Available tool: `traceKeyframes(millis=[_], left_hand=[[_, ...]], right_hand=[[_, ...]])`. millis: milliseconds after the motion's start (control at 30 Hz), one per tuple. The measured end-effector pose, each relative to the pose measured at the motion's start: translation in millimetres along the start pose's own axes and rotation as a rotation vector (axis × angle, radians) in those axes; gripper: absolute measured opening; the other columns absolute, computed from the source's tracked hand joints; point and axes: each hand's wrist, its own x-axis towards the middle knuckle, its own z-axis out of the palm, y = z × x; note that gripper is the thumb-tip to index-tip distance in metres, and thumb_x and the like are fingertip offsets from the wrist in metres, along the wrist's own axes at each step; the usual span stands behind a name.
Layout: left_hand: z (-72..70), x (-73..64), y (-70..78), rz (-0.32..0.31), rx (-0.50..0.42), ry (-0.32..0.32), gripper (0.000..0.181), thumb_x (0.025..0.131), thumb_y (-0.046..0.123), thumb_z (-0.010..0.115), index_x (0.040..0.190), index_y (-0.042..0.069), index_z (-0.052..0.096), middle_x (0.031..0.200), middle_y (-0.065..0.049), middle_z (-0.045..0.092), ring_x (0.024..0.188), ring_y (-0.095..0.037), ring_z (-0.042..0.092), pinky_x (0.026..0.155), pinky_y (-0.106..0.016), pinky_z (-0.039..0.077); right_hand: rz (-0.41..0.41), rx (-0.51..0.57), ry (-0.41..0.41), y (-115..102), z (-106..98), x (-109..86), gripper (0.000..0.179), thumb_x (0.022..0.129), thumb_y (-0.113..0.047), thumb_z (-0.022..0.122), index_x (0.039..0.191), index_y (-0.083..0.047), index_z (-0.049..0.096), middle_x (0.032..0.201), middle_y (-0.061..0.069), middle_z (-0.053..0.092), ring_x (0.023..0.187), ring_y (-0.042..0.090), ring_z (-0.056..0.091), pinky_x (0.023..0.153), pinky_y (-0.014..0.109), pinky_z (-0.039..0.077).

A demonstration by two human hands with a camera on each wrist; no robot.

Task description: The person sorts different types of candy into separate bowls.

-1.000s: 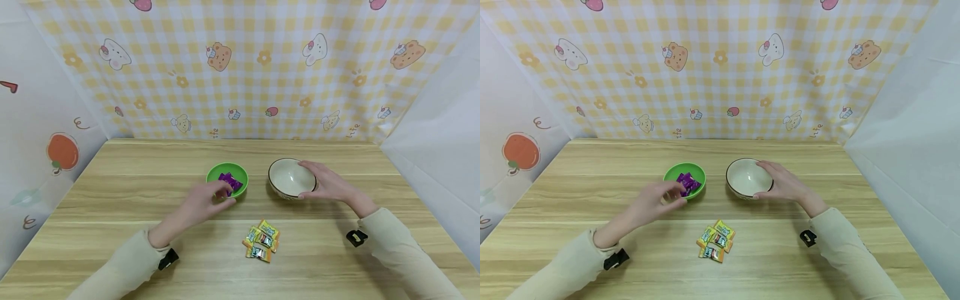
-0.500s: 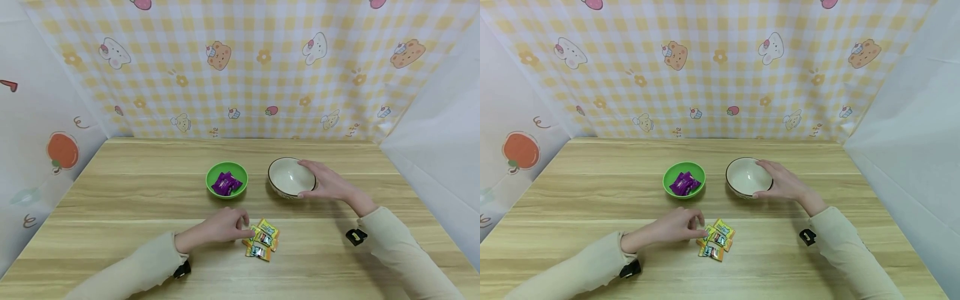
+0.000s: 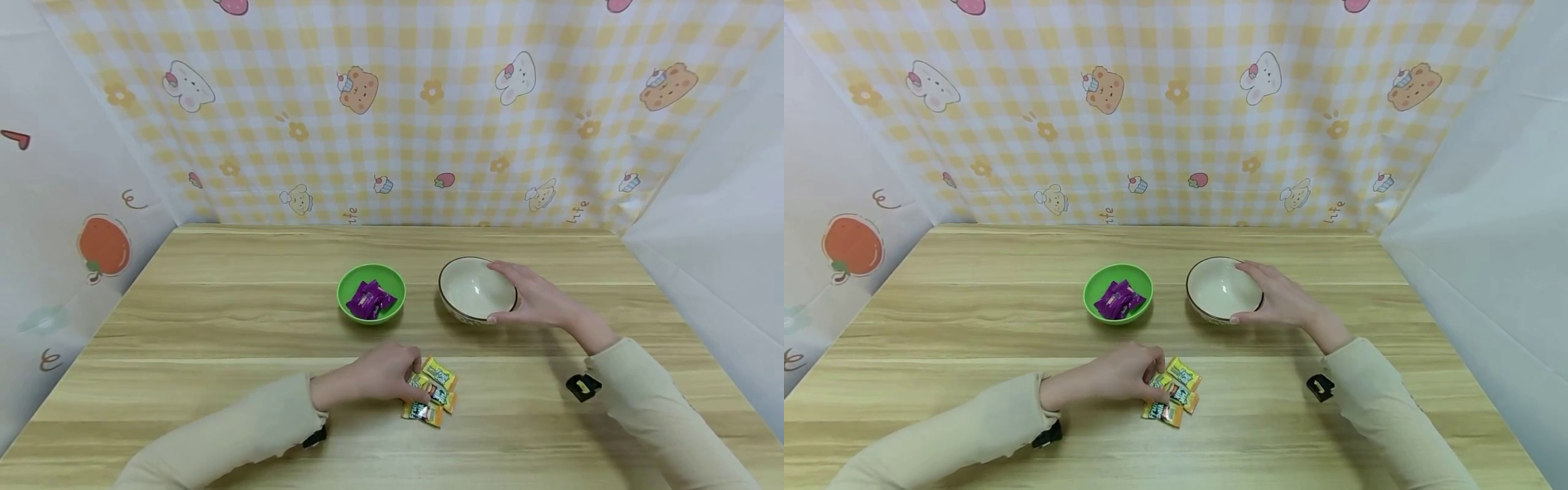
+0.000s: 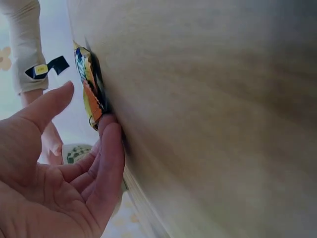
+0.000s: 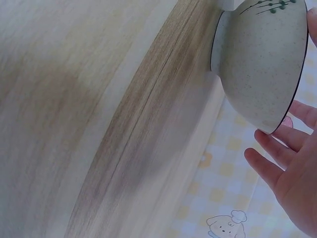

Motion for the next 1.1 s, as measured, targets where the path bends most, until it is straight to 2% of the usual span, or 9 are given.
traceKeyframes(millis=[200,467,667,933,1100], left_hand=[[0.1,2.3,4.4,0.023,0.062,0.022,0.028,0.07,0.029,0.073,0.077,0.013,0.052,0.059,0.01,0.042,0.054,-0.005,0.038,0.049,-0.017,0.033],[-1.2,3.0,2.4,-0.002,0.031,-0.001,0.032,0.07,0.017,0.072,0.095,0.009,0.055,0.065,0.008,0.044,0.06,-0.007,0.04,0.054,-0.017,0.036],[-2.2,1.5,-2.5,0.031,0.041,0.005,0.02,0.071,0.016,0.07,0.082,0.011,0.054,0.068,0.009,0.043,0.063,-0.007,0.041,0.056,-0.019,0.035],[-7.4,-1.4,-8.2,0.058,-0.021,0.014,0.016,0.074,0.016,0.069,0.08,0.012,0.055,0.064,0.009,0.045,0.06,-0.006,0.041,0.054,-0.018,0.036],[-14.2,-2.3,-10.0,0.069,-0.102,0.01,0.013,0.075,0.016,0.068,0.083,0.011,0.06,0.066,0.01,0.049,0.061,-0.005,0.045,0.058,-0.019,0.038]], right_hand=[[-0.006,0.006,-0.003,-0.4,-0.2,-0.4,0.091,0.064,-0.051,0.072,0.132,-0.003,0.035,0.131,0.019,0.036,0.118,0.034,0.032,0.091,0.051,0.031],[-0.01,0.009,-0.007,-1.5,-0.9,-0.2,0.09,0.065,-0.05,0.072,0.132,-0.002,0.035,0.131,0.019,0.036,0.118,0.034,0.032,0.092,0.051,0.031],[-0.005,0.013,-0.011,-1.9,-1.3,-0.2,0.09,0.065,-0.05,0.072,0.132,-0.002,0.035,0.131,0.019,0.036,0.118,0.034,0.032,0.091,0.051,0.031],[-0.005,0.014,-0.01,-1.7,-1.4,-0.3,0.09,0.065,-0.05,0.072,0.132,-0.002,0.035,0.131,0.019,0.037,0.118,0.034,0.032,0.09,0.051,0.032],[-0.003,0.016,-0.011,-1.5,-1.1,-0.6,0.091,0.065,-0.051,0.072,0.132,-0.003,0.035,0.131,0.018,0.036,0.118,0.034,0.032,0.091,0.051,0.032]])
